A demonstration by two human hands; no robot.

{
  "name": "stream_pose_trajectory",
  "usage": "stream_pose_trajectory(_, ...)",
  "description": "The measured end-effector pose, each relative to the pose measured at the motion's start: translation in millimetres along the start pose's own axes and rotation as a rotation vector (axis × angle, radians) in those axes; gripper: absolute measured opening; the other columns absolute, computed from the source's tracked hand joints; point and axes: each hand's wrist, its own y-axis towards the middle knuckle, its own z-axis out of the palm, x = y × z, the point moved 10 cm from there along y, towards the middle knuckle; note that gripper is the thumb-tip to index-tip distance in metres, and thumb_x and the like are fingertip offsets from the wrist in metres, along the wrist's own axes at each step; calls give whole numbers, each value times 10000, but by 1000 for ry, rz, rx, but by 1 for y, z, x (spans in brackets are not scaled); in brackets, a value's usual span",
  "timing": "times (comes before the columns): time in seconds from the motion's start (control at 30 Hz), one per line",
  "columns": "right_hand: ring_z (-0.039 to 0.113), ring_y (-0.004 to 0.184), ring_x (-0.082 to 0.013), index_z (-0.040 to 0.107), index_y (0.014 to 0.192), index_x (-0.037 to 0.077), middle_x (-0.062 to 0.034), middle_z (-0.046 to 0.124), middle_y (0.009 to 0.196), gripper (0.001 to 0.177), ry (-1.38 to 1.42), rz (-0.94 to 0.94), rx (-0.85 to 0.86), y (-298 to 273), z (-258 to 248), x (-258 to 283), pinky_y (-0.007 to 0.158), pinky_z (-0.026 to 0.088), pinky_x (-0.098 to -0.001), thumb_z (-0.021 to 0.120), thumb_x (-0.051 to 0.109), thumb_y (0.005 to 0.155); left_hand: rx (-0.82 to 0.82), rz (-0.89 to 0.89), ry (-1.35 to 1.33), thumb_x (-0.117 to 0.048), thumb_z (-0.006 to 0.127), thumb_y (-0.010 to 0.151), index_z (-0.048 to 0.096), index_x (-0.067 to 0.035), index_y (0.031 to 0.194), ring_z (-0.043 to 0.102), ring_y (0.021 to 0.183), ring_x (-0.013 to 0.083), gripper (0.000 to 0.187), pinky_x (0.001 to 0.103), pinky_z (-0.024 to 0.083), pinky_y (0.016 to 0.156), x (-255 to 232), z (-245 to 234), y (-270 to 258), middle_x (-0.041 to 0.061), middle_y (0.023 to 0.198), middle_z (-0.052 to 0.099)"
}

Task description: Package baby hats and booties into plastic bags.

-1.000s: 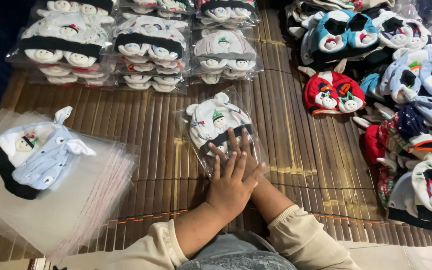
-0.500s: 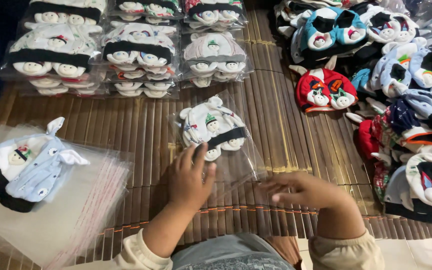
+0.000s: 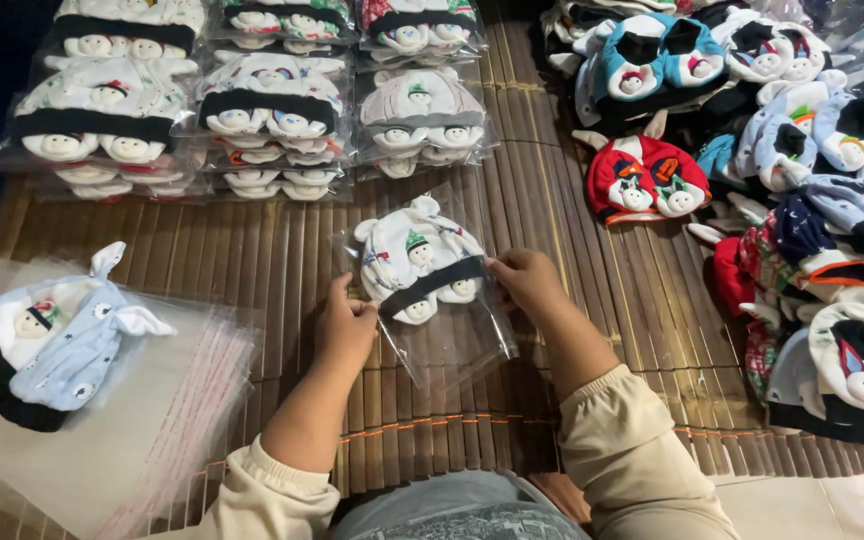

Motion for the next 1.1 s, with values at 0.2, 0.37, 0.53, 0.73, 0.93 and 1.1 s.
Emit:
stream_pose_trajectory(0.2, 729, 866, -407, 800, 968, 104, -165, 763, 853, 265, -152, -86, -21, -25, -15, 19, 734, 550, -505, 771, 341, 853, -48, 51, 65, -161, 648, 896, 480, -175, 1447, 749, 854, 267, 577, 396, 590, 817, -16, -9, 3, 32, 973, 752)
stream_pose_trajectory(0.37, 725, 937, -424, 791, 977, 88, -178, 775, 883, 299, -310, -15, 63, -28, -20, -5, 804, 558, -518, 751, 352, 842, -48, 64, 278, -214, 610, 904, 495, -243, 1425, 657, 1133, 271, 535, 451, 528, 997, -35, -13, -2, -30, 1024, 750)
stream_pose_trajectory(0.53, 716, 939, -459, 722, 1070, 42, -234, 738, 913, 363, -420, -136, 18, -63, -32, 82, 787, 561, -558, 666, 382, 957, -186, 235, 525, -271, 557, 928, 442, -272, 1492, 613, 1190, 363, 576, 534, 548, 941, -105, -15, -20, 63, 1342, 577)
stream_pose_trajectory(0.73, 516, 1363, -418, 635, 1333, 42, -226, 579, 1428, 415, -548, -857, -315, -97, 10, 188, 1058, 459, -567, 592, 308, 1018, -294, 907, 582, -222, 540, 998, 464, -62, 1534, 428, 1442, 364, 565, 517, 287, 1189, -175, 37, -35, 185, 1521, 499)
stream_pose_trajectory(0.93, 424, 1453, -364, 533, 1481, 112, -177, 457, 1575, 503, -727, -890, -291, -78, 39, 165, 1115, 410, -562, 506, 298, 1014, -213, 877, 755, -235, 510, 906, 375, -69, 1574, 325, 1516, 326, 702, 550, 250, 1208, -145, 66, -5, 178, 1638, 343)
stream_pose_trajectory(1.1, 370, 1497, -342, 467, 1554, 268, -132, 406, 1621, 535, -774, -845, -243, -69, 47, 150, 1127, 400, -542, 406, 419, 1043, -178, 857, 713, -268, 516, 905, 352, -65, 1589, 308, 1523, 336, 731, 540, 246, 1213, -139, 63, -6, 195, 1640, 330)
